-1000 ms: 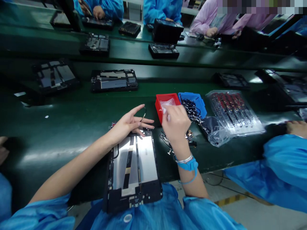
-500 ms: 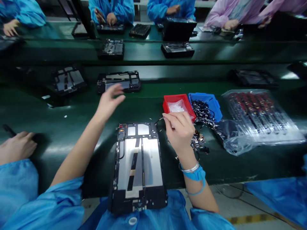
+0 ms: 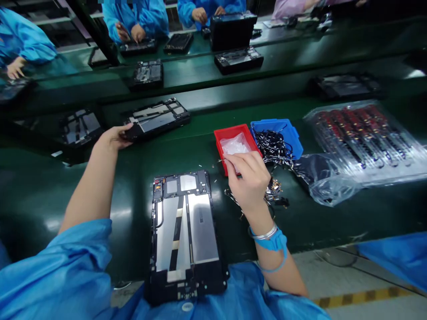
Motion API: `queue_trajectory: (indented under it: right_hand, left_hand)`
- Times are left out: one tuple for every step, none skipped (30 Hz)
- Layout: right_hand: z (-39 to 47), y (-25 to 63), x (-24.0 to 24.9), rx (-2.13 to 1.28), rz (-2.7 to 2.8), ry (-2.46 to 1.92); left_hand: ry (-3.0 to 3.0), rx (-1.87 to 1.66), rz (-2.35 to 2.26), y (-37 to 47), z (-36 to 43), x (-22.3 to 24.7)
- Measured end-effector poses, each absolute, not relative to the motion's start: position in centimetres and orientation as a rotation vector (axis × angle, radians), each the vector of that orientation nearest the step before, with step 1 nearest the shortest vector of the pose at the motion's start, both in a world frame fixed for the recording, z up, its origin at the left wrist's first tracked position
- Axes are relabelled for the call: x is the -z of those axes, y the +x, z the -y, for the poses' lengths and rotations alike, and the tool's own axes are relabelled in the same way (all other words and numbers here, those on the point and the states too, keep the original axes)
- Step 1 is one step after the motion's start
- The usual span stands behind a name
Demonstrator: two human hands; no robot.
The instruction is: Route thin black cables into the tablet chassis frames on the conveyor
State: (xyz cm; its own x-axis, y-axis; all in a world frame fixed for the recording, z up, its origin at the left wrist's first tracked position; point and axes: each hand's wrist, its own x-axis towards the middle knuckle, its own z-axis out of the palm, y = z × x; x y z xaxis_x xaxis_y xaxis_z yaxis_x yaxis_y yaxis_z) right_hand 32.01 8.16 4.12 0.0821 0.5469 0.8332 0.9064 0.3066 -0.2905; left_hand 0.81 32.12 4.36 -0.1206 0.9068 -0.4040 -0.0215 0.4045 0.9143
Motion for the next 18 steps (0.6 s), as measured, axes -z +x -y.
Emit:
queue_trajectory:
  right_hand:
    - [-8.1,32.0,-4.1,0.459,1.586,-1.359]
    - [-8.1,32.0,-4.1,0.46,1.583,-1.359]
    - [-8.1,31.9,-4.1,0.455,1.578,-1.362]
    - [-8.0,31.9,-4.1,0.445,1.573,-1.366]
    - [-8.0,31.9,-4.1,0.43,1.565,-1.373]
    - [-8.0,31.9,-4.1,0.412,1.557,-1.378]
    - [-8.0,31.9,-4.1,0.39,1.544,-1.384]
    - [-8.0,32.0,-4.1,0.362,1.525,-1.39]
    - [-7.9,32.0,-4.2,0.329,1.497,-1.398]
    - [-7.9,32.1,-4.2,0.289,1.46,-1.41]
    - [-7.8,32.1,-4.3,0.24,1.411,-1.425]
    - [-7.7,32.2,-4.4,0.184,1.355,-1.438]
    - [-7.6,32.2,-4.5,0.122,1.294,-1.446]
    - [-7.5,32.3,-4.6,0.06,1.234,-1.445]
    - [-7.4,32.4,-4.7,0.004,1.178,-1.434]
    - [-7.3,32.5,-4.9,-0.047,1.127,-1.415]
    - [-7.3,32.6,-5.0,-0.09,1.082,-1.389]
    - [-7.3,32.8,-5.2,-0.125,1.045,-1.361]
  left_hand:
    - [0.8,-1.026,-1.442,1.3,-31.7,-4.6]
    - [0.754,-1.075,-1.409,1.9,-31.3,-4.8]
    - [0.714,-1.11,-1.371,2.6,-30.8,-4.9]
    - [0.683,-1.135,-1.335,3.3,-30.3,-5.1]
    - [0.655,-1.153,-1.308,4.1,-29.8,-5.3]
    - [0.63,-1.169,-1.288,4.9,-29.2,-5.5]
    - [0.607,-1.186,-1.275,5.6,-28.4,-5.8]
    - [0.589,-1.21,-1.264,6.2,-27.5,-6.2]
    - [0.576,-1.237,-1.253,6.7,-26.3,-6.6]
    - [0.571,-1.262,-1.242,7.0,-24.8,-7.1]
    - [0.573,-1.285,-1.221,7.1,-23.1,-7.7]
    - [0.578,-1.306,-1.197,7.0,-21.0,-8.3]
    - [0.587,-1.324,-1.167,6.8,-18.6,-8.8]
    - [0.591,-1.349,-1.115,6.5,-16.0,-9.3]
    - [0.579,-1.383,-1.088,6.2,-13.2,-9.6]
    - [0.556,-1.422,-1.083,5.8,-10.4,-9.7]
    - [0.528,-1.442,-1.1,5.4,-7.5,-9.6]
    - [0.494,-1.458,-1.128,5.1,-4.6,-9.2]
